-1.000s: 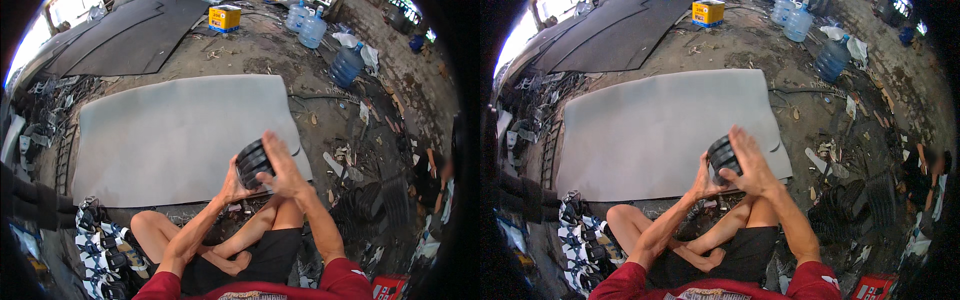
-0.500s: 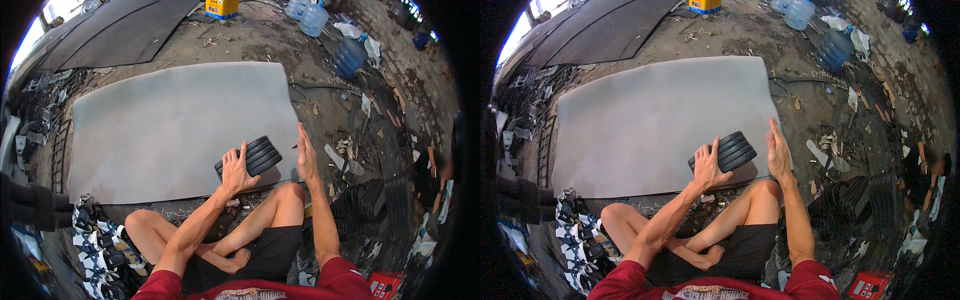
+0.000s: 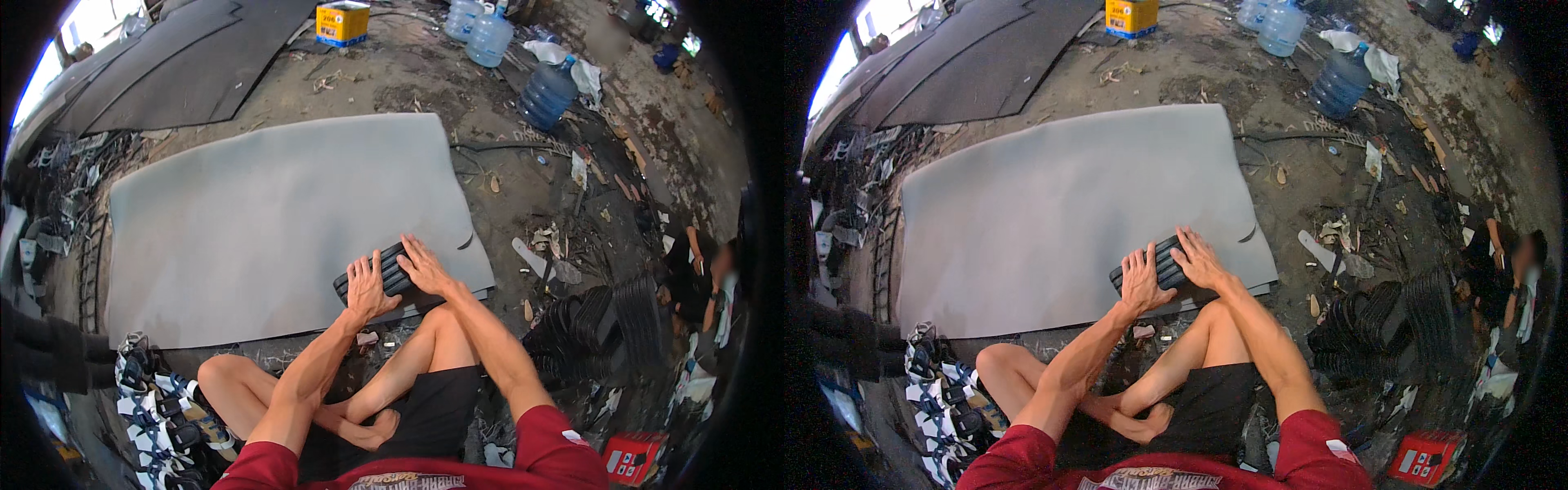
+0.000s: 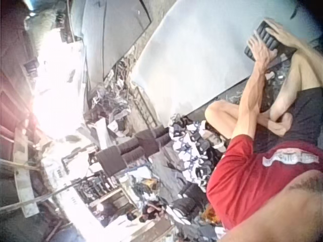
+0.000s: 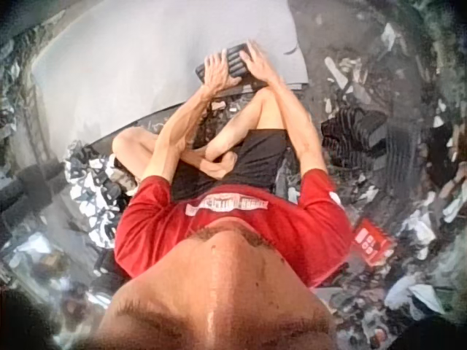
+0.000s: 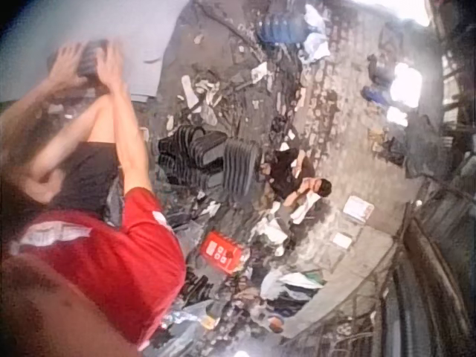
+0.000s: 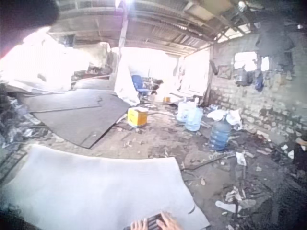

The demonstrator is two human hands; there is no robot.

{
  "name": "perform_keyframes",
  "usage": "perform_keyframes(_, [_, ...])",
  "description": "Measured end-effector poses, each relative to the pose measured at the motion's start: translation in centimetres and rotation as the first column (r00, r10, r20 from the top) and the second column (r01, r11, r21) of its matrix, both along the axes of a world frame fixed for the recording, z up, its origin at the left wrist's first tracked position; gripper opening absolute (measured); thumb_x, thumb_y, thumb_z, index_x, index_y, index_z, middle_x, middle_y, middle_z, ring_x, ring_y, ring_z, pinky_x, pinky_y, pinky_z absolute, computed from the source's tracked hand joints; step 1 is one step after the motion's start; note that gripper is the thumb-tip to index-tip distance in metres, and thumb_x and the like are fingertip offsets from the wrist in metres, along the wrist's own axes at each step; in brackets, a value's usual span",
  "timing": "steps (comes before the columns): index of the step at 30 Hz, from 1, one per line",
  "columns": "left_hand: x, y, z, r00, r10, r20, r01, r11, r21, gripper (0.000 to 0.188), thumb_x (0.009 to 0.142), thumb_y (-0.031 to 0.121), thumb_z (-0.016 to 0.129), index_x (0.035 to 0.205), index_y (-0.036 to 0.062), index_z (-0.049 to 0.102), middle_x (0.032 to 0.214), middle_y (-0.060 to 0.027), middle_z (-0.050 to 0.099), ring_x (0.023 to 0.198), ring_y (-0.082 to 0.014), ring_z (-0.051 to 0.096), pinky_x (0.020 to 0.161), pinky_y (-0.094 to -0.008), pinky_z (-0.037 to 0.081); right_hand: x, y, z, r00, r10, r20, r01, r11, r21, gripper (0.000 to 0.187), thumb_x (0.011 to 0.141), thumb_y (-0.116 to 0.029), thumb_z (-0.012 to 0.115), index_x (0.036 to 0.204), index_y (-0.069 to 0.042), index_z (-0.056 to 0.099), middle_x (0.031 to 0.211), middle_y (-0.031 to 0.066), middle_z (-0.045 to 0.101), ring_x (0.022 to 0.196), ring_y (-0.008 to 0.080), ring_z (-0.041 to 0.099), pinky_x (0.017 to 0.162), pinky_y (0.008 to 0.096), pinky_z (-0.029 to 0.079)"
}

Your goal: The person sits on the floor and repeatedly picks up black flip-flops, turns them over to inspect the soles, and places them back down. The person handles the flip-flops one at a time, examining the tread and surface before setting them aside.

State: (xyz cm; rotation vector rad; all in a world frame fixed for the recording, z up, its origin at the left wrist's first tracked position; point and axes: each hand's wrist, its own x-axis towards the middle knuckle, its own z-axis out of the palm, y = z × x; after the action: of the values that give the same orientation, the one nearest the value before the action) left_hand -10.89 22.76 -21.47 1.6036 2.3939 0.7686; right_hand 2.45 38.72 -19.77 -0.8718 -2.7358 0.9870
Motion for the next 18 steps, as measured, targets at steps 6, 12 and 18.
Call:
perform_keyframes(6, [-0.1,1.5,3.7,0.865,0.352,0.358,-0.314,0.936,-0.163,0.108,0.063,0.044,0.089,0.147,-0.0014,0.04,0.128,-0.0249,0.056,0.127,-0.0404,0.052,0.111,-0.0544,0.038,5.9,-10.7,3.9,0.644,-0.703,-0.303,0.382,0.637,-0.669,0.104,0.095,-0.051,0.077,0.166,0.002,0.022,0.157,0.0312,0.045,0.142,0.0383,0.053,0.114,0.0492,0.045])
perform_keyframes(12, [8.0,-4.2,12.5,-0.306,-0.211,0.928,-0.327,0.939,0.106,0.053,0.089,0.023,0.078,0.129,0.0076,0.046,0.125,-0.0096,0.058,0.112,-0.0234,0.064,0.098,-0.0408,0.055,15.5,-20.2,9.8,0.57,-0.738,-0.362,-0.036,0.418,-0.908,0.118,0.09,-0.049,0.084,0.172,-0.016,0.006,0.15,0.012,0.048,0.133,0.0198,0.054,0.111,0.0421,0.05])
perform_keyframes(18, [22.2,-7.9,21.9,-0.267,-0.199,0.943,-0.16,0.974,0.161,0.056,0.095,0.033,0.074,0.138,0.0028,0.055,0.127,-0.0117,0.066,0.117,-0.0247,0.064,0.108,-0.0427,0.05,25.6,-22.3,19.9,0.231,-0.885,-0.404,0.21,0.451,-0.867,0.082,0.088,-0.042,0.072,0.154,-0.002,0.044,0.135,0.0142,0.059,0.126,0.0234,0.056,0.111,0.0354,0.044])
